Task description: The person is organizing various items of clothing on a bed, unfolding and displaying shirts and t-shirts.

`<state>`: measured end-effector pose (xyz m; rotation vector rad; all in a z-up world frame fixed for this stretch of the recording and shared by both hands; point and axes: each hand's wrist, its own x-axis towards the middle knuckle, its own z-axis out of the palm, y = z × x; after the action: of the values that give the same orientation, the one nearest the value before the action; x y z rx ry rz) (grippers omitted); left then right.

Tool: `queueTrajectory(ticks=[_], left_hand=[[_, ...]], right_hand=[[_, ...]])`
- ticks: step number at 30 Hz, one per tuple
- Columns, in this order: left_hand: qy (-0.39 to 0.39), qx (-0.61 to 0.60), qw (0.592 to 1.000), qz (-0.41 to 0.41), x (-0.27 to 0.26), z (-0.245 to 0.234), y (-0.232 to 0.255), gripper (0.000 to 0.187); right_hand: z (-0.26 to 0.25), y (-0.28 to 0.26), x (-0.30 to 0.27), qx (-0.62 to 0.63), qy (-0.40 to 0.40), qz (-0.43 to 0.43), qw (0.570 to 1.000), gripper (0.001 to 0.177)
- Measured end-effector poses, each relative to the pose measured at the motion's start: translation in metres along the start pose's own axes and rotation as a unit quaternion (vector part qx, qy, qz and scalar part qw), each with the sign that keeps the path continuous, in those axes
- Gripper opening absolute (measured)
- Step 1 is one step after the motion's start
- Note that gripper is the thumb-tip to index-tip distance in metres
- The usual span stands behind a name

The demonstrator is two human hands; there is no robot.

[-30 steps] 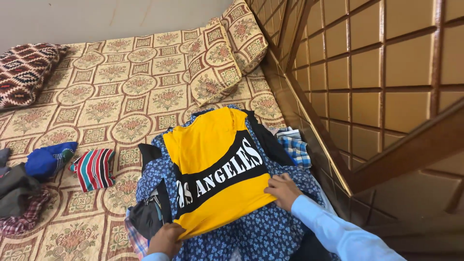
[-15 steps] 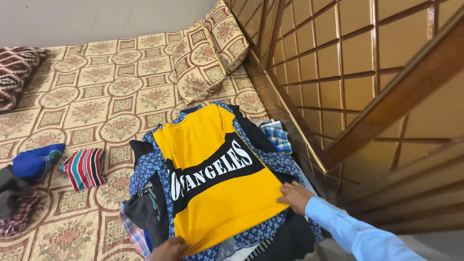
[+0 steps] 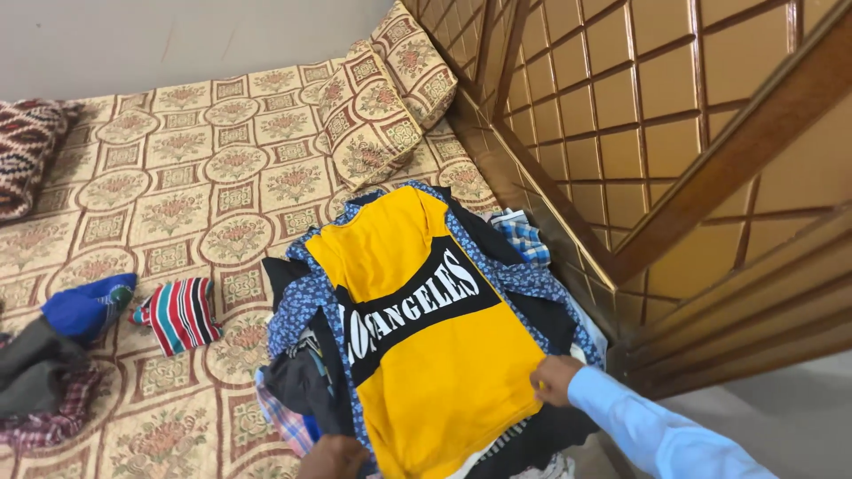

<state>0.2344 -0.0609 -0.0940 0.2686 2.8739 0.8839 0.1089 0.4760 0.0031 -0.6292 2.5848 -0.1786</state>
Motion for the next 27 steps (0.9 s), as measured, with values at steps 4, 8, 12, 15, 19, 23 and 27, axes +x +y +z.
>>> queueTrajectory(ticks=[4,8,12,15,19,23,27], left_hand=[[0.013,-0.008,1.0,-0.008,0.06,-0.108,0.049,0.021],[0.111,-0.061,0.991,-0.048,0.097,-0.156,0.042,0.022],[0.21,-0.074,0.975,-0.027,0.164,-0.164,0.016,0.019],[0.245,-0.058,0.967,-0.043,0.207,-0.173,0.019,0.018],[0.268,-0.103,0.955,-0.077,0.273,-0.156,-0.009,0.019],[0.29,-0.128,0.94,-0.125,0.335,-0.137,-0.035,0.026],[0.303,-0.143,0.929,-0.157,0.389,-0.101,-0.068,0.048]], right_hand=[[-0.031,-0.032,0.021,0.051,0.089,-0.025,0.994,0.018],[-0.07,-0.061,0.055,0.19,0.214,-0.05,0.957,0.019],[-0.129,-0.076,0.092,0.202,0.233,0.031,0.951,0.025],[-0.15,-0.056,0.142,0.227,0.279,0.03,0.933,0.027],[-0.184,-0.038,0.21,0.229,0.345,-0.012,0.91,0.028],[-0.191,-0.014,0.295,0.253,0.327,0.071,0.908,0.028],[-0.172,0.021,0.373,0.262,0.354,0.093,0.893,0.034]])
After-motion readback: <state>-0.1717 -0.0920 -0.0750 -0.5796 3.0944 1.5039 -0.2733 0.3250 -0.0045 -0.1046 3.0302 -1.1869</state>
